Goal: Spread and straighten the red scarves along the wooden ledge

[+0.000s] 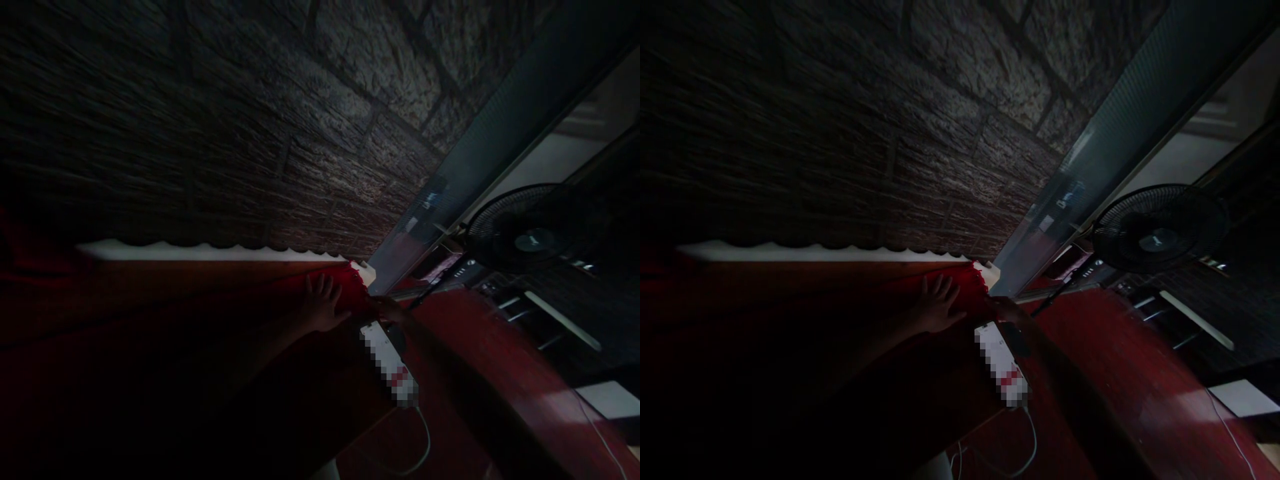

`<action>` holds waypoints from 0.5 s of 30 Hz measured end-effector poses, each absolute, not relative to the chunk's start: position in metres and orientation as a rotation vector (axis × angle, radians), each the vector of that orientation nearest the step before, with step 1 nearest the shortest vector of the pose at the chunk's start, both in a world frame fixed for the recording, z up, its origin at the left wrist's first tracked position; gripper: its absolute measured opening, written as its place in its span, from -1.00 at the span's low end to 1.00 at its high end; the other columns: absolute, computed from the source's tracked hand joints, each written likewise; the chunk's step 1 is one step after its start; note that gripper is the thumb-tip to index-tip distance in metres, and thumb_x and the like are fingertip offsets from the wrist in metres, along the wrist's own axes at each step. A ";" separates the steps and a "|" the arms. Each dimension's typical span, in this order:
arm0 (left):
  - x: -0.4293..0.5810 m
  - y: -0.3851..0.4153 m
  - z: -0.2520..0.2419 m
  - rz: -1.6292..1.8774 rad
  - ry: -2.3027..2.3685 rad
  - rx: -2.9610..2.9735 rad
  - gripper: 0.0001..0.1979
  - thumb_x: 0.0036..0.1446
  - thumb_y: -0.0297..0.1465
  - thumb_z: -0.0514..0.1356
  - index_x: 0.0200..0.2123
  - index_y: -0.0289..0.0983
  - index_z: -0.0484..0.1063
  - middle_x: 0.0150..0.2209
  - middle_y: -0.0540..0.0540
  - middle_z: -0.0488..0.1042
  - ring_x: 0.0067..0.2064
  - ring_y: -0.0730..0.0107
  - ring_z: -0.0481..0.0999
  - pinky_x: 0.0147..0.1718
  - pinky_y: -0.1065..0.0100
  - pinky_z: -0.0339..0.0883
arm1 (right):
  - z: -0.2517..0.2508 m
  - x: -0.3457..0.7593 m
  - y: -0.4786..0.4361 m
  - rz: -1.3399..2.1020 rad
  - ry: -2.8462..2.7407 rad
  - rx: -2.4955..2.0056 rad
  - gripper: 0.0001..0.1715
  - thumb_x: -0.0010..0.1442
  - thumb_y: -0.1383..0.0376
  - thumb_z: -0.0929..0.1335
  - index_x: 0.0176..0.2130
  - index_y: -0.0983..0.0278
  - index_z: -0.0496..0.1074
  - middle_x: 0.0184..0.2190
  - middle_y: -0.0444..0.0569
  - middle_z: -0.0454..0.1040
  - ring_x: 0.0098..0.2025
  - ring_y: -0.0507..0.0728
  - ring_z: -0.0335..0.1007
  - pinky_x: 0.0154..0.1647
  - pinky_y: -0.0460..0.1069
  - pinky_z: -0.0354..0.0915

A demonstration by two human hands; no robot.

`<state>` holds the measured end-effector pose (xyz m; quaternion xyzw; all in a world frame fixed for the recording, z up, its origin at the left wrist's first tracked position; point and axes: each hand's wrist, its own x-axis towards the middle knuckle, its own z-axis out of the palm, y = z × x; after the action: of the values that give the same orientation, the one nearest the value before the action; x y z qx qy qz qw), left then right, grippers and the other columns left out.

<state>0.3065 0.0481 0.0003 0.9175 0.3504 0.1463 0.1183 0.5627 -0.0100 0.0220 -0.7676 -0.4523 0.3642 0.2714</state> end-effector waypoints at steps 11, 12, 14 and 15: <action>0.287 0.027 0.006 0.430 0.977 2.737 -0.14 0.32 0.15 -0.12 0.43 -0.35 0.12 0.45 -0.40 0.01 0.47 -0.28 -0.08 0.36 -0.36 -0.23 | -0.039 0.429 0.045 0.892 -1.034 -1.747 -0.34 0.35 0.06 0.25 0.38 0.05 0.19 0.36 0.11 0.23 0.40 0.33 0.11 0.20 0.39 0.35; 0.274 0.025 0.004 0.400 0.968 2.761 -0.17 0.33 0.13 -0.11 0.42 -0.34 0.14 0.45 -0.39 0.02 0.47 -0.26 -0.06 0.35 -0.36 -0.21 | -0.053 0.395 0.048 0.906 -1.074 -1.512 -0.31 0.38 0.11 0.20 0.43 0.00 0.08 0.43 0.04 0.10 0.46 0.28 -0.08 0.25 0.40 0.29; 0.235 0.017 0.002 0.335 1.008 2.769 -0.19 0.34 0.13 -0.12 0.41 -0.31 0.15 0.46 -0.37 0.01 0.47 -0.25 -0.05 0.33 -0.41 -0.21 | -0.072 0.335 0.050 0.875 -1.215 -0.941 -0.29 0.38 0.19 0.14 0.46 -0.05 0.05 0.46 0.03 -0.03 0.50 0.28 -0.29 0.32 0.46 0.14; 0.208 0.011 0.002 0.307 1.059 2.756 -0.20 0.35 0.12 -0.14 0.42 -0.29 0.15 0.46 -0.37 0.00 0.47 -0.24 -0.06 0.32 -0.43 -0.23 | -0.076 0.312 0.048 0.821 -1.342 -0.774 -0.30 0.37 0.18 0.14 0.44 -0.08 0.09 0.45 0.07 -0.02 0.50 0.32 -0.30 0.32 0.51 0.07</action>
<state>0.2081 0.0110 0.0022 0.9250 0.3553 0.1030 0.0863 0.3118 0.0483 -0.0758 -0.3395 -0.5884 0.3597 0.6397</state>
